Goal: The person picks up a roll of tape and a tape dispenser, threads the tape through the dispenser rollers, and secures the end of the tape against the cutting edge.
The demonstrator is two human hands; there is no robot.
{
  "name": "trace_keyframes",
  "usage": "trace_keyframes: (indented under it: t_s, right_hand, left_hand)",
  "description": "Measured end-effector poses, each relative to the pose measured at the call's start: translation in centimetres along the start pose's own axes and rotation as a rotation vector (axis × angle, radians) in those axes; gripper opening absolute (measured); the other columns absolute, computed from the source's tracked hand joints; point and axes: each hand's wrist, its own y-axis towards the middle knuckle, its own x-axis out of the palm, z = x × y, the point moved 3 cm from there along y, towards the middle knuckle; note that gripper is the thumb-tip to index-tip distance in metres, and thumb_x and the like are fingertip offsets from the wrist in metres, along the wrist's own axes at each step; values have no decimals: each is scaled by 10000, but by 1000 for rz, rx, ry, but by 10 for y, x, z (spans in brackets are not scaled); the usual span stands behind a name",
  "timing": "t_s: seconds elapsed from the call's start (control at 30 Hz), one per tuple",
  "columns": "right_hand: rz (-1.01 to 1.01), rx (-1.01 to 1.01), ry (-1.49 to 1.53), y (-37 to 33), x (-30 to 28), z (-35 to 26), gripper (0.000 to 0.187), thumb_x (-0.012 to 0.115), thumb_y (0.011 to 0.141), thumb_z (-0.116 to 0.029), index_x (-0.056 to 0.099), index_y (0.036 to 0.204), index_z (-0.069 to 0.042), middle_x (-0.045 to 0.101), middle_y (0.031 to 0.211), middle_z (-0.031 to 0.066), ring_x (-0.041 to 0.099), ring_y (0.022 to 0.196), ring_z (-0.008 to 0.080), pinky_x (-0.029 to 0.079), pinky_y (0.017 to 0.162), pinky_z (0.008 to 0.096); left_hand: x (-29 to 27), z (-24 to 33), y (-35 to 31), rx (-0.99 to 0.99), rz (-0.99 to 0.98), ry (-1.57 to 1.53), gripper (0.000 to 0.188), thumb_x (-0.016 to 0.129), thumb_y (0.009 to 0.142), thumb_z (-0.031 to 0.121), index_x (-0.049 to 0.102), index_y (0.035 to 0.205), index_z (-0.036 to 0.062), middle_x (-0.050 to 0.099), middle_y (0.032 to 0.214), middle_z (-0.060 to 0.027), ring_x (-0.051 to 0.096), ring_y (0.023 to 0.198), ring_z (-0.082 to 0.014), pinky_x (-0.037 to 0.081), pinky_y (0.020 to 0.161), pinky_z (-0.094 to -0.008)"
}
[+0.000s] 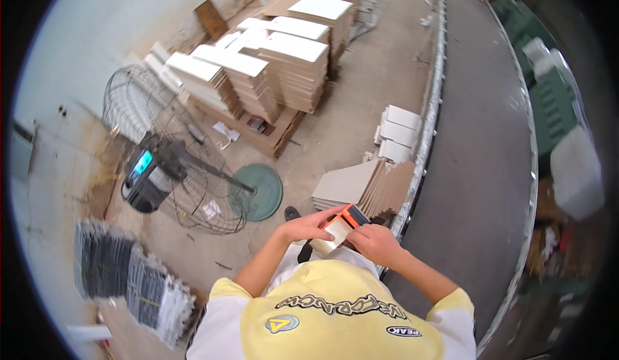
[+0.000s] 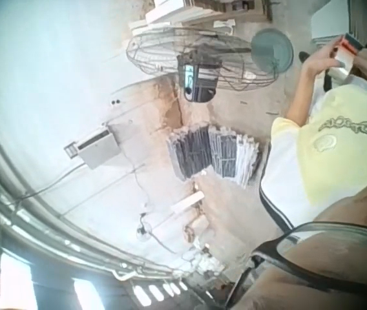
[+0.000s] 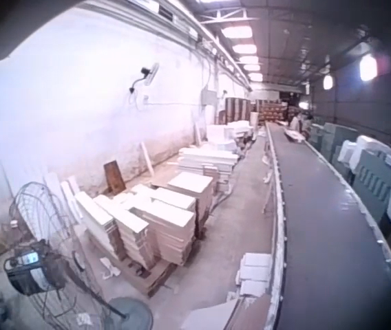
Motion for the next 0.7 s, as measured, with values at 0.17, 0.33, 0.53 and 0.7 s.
trace_keyframes:
  t_s: [0.17,0.33,0.53,0.7]
  right_hand:
    - [-70,-186,-284,2,-3,-4,133,615,786,-140,626,906,-84,576,774,10,593,722,160,463,630,306]
    - [-98,-187,-229,18,-12,-1,196,616,785,-134,649,971,-80,573,773,-3,585,711,151,452,620,299]
    - [-143,-278,-232,39,-24,-5,255,635,765,-140,665,1010,-74,560,755,-6,588,718,152,452,629,297]
    - [-162,-291,-108,43,-29,-9,222,636,761,-129,659,980,-98,547,739,-6,579,686,152,445,608,296]
  left_hand:
    - [-3,-6,10,-15,-21,50,929,677,778,55,218,1587,60,429,1496,-98,432,1335,-183,346,1130,-341]
    - [-7,-4,9,4,19,68,928,713,787,79,232,1580,49,439,1491,-94,421,1340,-177,342,1130,-333]
    - [-11,15,-5,84,-18,101,917,671,806,107,195,1587,41,434,1504,-120,434,1351,-199,354,1124,-342]
    - [-6,34,-12,34,-103,159,884,674,822,126,224,1577,36,460,1483,-116,457,1328,-185,387,1099,-343]
